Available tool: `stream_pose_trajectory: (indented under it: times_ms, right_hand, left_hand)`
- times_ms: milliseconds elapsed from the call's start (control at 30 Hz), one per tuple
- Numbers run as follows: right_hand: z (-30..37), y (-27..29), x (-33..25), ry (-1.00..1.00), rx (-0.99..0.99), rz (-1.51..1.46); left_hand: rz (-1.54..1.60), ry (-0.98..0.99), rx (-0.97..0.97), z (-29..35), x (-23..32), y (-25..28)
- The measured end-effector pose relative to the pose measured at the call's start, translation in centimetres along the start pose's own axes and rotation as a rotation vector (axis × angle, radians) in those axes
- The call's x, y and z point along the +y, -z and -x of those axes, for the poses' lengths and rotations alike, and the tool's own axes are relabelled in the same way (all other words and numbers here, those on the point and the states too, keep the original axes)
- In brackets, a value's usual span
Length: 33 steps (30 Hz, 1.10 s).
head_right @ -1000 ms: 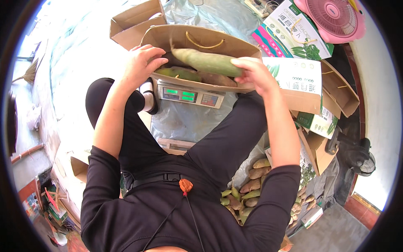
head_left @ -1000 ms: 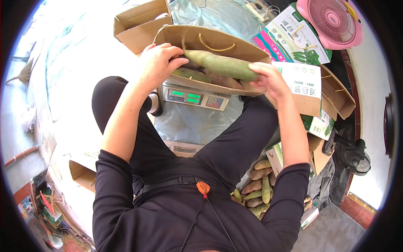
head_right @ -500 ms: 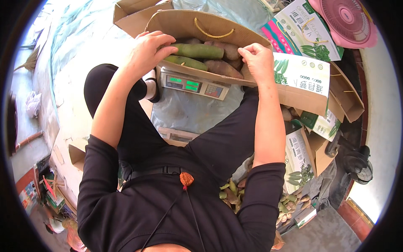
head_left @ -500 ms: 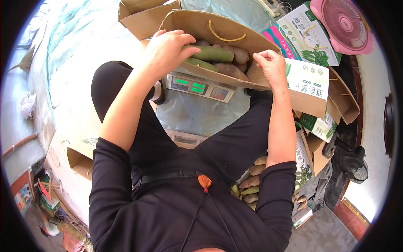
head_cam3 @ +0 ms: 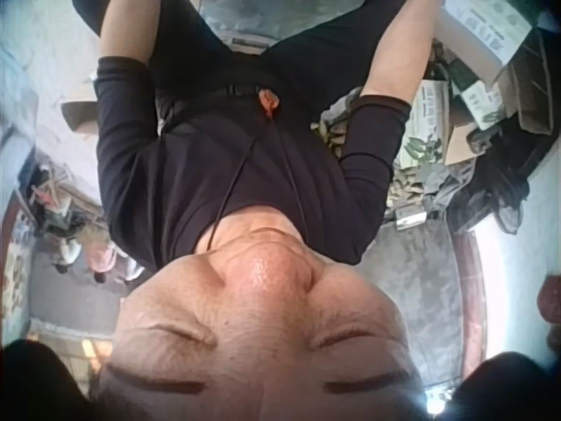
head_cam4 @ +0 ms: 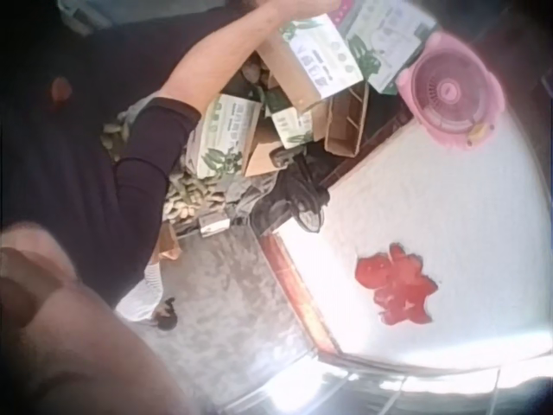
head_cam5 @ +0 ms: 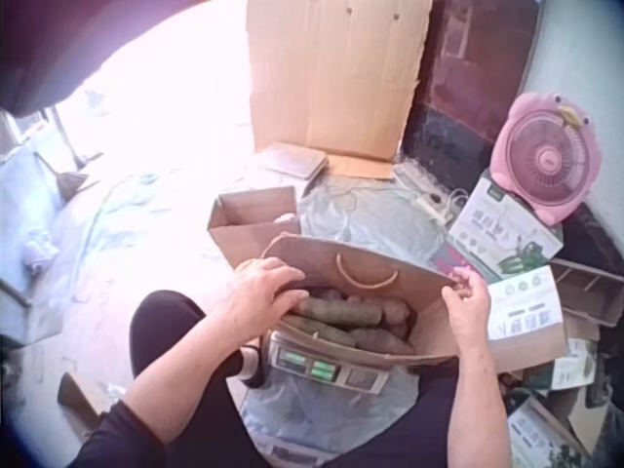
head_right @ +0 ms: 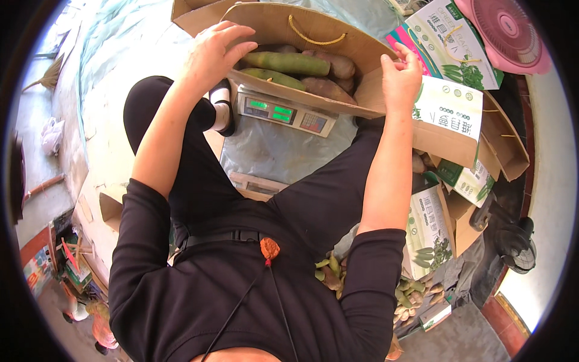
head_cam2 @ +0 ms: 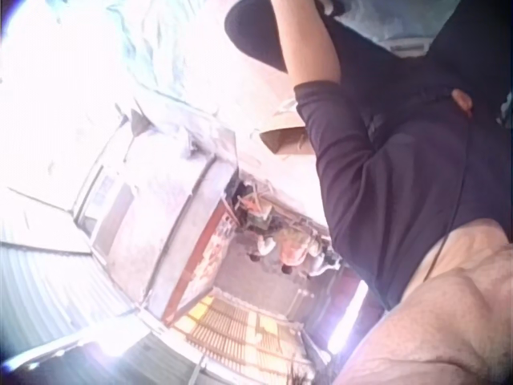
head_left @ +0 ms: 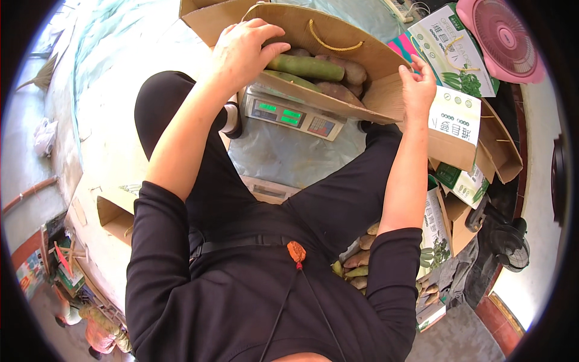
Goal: Sorting, weighing, and bagging produce (yams/sweet potatoes) in a packaging facility.
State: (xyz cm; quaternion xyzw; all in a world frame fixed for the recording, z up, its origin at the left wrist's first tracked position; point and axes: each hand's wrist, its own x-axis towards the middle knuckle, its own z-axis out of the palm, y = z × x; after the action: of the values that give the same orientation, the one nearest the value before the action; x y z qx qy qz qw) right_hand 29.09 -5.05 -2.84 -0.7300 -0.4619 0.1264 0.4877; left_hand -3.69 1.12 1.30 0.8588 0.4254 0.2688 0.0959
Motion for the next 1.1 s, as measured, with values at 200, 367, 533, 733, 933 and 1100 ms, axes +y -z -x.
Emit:
stream_pose_trajectory:
  times_ms: [200,367,533,733,933,1100]
  right_hand:
    - [-0.7,1.0,0.3,-0.118,0.103,-0.169]
    - [-1.4,2.1,2.5,-0.158,0.085,-0.114]
    - [-1.6,3.0,4.7,-0.213,-0.033,0.22]
    - [-1.4,3.1,5.3,-0.34,-0.215,0.203]
    - [-1.0,3.0,4.2,-0.33,-0.366,0.429]
    - [-1.1,3.2,3.9,-0.29,-0.427,0.544]
  left_hand:
    - [0.023,0.021,-0.01,-0.3,1.0,0.5]
    - [0.033,0.061,-0.031,-0.4,1.1,0.3]
    - [-0.021,-0.026,0.06,-0.4,0.2,-0.8]
    - [0.033,0.025,0.082,-0.4,0.7,-0.1]
    - [0.334,0.261,0.101,-1.0,1.2,1.8]
    - [0.621,0.342,0.202,-1.7,0.7,3.4]
